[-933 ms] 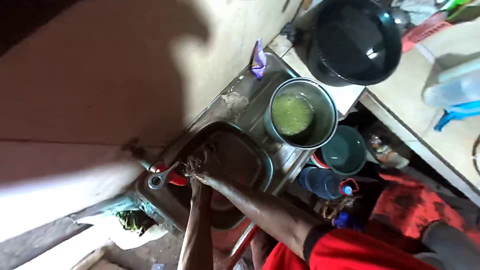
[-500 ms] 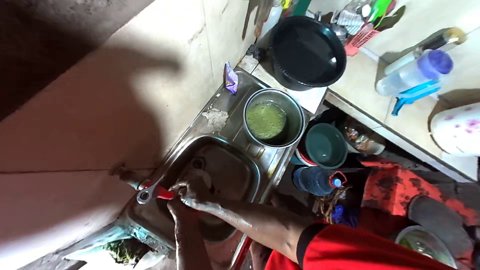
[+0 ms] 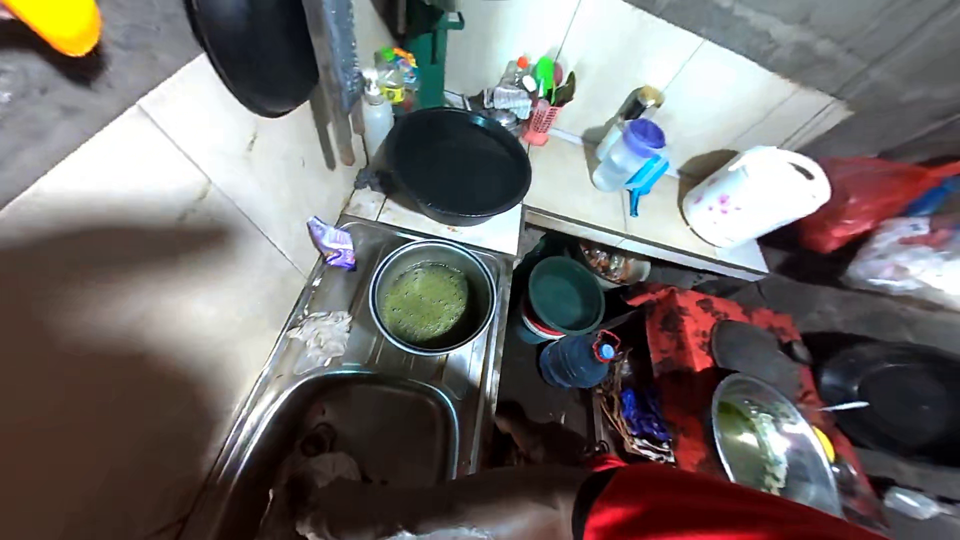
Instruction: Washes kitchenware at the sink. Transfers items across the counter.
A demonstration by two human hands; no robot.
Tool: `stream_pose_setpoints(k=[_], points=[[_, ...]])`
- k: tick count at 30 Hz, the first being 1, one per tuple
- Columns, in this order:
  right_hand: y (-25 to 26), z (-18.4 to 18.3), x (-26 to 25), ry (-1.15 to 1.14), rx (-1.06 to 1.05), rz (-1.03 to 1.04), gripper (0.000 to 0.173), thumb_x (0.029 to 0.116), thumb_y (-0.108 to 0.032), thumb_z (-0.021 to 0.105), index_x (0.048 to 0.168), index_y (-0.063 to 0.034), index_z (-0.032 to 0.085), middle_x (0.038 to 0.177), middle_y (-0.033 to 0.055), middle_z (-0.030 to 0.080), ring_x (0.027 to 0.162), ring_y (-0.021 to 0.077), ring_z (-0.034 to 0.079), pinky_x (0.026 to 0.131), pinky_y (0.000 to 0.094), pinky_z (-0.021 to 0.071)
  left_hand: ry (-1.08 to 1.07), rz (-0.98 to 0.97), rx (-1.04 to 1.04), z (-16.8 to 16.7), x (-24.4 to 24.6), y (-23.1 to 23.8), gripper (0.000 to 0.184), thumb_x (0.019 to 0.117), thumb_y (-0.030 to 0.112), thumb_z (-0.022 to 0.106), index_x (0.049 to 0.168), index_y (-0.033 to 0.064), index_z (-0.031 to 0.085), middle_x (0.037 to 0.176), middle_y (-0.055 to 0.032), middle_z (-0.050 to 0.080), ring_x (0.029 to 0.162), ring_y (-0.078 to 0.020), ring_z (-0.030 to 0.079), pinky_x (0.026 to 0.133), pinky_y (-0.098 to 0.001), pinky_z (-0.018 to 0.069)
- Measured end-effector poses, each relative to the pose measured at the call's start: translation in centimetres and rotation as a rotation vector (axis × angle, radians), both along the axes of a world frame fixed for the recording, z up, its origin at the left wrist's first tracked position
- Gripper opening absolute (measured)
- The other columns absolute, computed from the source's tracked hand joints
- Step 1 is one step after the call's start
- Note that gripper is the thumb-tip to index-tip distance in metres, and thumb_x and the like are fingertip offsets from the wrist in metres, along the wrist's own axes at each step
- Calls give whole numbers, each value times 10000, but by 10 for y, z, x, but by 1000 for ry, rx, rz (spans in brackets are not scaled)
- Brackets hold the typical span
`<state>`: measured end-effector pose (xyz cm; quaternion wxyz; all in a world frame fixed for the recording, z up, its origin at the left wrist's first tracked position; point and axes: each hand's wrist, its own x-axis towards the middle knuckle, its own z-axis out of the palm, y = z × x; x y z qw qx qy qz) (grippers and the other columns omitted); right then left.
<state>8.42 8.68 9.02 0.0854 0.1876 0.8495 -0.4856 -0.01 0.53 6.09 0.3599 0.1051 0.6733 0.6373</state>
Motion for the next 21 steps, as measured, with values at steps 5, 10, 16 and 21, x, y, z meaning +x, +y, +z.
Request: stream_pose_setpoints(k=[5,10,16,21], points=[[23,5,51,-100,15,-18,317,1050,-156,556,1300,12,654,1342,218,639,1275,341,596,1101,504,460,483,-184,-711,-64,-18,3,496,1066,316,472,1385,-54,560,1370,-212,614,1282,-284,588,1114,-435,440],[49,-4,85,-25,53,43,306,857,-32,772,1138,61,695,1277,241,633,1165,387,633,1007,535,527,379,-240,-634,-43,-17,16,399,1030,153,581,1363,-67,565,1303,-245,635,1151,-304,648,1012,-465,519],[55,33,89,-104,-429,-143,228,1050,-162,570,1194,-9,659,1029,152,710,894,259,718,836,478,605,477,-286,-675,-48,-8,-4,235,1003,118,628,1185,-21,679,1075,-218,701,956,-337,684,895,-557,543],[46,6,126,-137,-18,182,328,904,-126,735,1208,-9,691,1237,231,660,1182,428,611,988,665,481,421,-419,-740,-38,15,-18,245,988,65,618,1209,-29,667,1103,-227,693,993,-349,671,911,-556,533]])
